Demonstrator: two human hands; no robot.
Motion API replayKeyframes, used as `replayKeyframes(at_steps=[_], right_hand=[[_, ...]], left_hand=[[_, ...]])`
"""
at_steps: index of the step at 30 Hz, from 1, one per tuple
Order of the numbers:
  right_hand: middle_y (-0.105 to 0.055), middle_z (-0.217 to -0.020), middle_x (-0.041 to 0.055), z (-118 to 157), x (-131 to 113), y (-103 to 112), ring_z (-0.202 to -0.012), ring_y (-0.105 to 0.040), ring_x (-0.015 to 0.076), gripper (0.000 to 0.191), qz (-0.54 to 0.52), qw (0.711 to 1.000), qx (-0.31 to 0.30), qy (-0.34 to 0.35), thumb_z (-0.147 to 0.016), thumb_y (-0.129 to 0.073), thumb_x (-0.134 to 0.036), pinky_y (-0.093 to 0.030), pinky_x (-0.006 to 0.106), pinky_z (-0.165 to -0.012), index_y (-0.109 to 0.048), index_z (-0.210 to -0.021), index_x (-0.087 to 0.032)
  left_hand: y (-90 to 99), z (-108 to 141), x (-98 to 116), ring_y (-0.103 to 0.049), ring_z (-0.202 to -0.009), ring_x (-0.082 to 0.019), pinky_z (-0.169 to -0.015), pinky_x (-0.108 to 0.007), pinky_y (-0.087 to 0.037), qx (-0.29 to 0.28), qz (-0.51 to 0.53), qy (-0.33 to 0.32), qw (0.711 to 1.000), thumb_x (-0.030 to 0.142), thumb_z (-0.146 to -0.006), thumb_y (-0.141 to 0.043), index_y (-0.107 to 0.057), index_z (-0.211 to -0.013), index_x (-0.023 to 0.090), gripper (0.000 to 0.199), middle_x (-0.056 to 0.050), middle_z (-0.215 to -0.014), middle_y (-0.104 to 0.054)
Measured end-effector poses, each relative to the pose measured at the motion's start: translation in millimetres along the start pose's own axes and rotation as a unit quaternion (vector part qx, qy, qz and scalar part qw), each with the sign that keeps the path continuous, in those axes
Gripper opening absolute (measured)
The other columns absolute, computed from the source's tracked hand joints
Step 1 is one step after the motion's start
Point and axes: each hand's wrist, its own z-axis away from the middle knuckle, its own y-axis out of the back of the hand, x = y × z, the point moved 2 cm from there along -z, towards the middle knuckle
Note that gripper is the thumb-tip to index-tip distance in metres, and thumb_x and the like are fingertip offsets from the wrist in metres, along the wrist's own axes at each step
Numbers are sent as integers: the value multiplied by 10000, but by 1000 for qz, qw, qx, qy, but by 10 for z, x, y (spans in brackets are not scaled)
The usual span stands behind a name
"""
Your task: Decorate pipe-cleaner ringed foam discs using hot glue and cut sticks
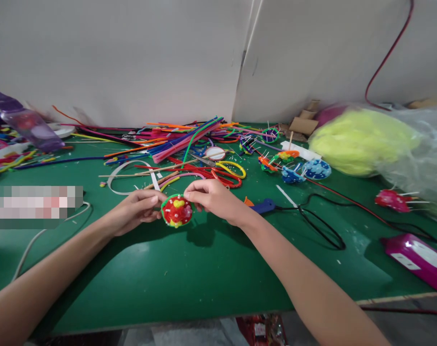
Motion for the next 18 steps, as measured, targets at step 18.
replayKeyframes(at_steps=[18], right_hand=[[-552,-712,12,-77,81,1,-591,-465,88,288,-25,998,61,17,-864,-534,-424,-273,227,-474,-610,-793,-155]], left_hand=[[-13,-14,53,-399,-473,-33,-399,-125,-227,102,51,-4,994,293,-677,-799,-672,-746,134,214,33,-546,-489]])
